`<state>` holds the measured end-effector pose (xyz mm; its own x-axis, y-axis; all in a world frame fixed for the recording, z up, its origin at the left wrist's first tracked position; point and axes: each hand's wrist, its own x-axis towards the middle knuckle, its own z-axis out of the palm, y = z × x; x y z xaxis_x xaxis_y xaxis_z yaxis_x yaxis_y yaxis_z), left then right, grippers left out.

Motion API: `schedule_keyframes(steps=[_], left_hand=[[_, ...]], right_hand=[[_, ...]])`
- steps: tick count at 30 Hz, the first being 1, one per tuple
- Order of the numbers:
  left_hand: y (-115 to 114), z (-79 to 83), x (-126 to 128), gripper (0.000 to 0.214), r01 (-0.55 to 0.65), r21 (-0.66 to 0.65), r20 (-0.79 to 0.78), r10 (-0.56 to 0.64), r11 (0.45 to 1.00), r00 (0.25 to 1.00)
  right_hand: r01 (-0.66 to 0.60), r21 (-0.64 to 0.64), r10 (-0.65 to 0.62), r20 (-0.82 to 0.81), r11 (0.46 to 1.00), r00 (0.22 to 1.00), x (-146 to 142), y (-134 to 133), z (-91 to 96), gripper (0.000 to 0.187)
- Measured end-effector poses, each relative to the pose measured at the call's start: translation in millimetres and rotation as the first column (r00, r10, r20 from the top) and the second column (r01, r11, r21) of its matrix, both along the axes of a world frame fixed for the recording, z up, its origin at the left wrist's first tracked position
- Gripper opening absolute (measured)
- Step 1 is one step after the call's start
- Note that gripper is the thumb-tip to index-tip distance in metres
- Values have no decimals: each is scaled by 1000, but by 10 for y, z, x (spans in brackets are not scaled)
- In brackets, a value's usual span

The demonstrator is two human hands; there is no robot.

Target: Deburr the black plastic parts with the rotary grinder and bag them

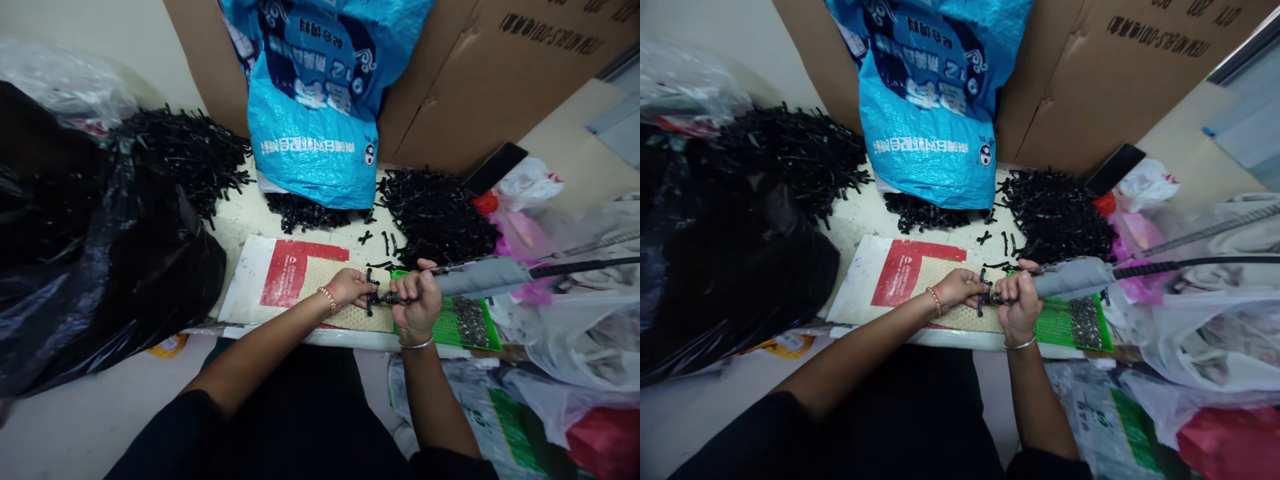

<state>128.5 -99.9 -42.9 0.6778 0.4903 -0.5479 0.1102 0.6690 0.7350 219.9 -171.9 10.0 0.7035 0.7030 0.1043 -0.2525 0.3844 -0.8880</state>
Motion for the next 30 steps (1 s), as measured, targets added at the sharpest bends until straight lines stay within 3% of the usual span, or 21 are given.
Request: schedule_keyframes(steps=[5,30], left_hand=[[1,-13,6,25,-9,-11,-4,9,1000,1000],[-13,9,-7,18,-1,28,-14,2,1000,1000]], right_hand=[[-10,-8,11,53,1000,999,-4,-36,-11,27],[-16,69,16,10,997,1000,-5,-61,-84,23]])
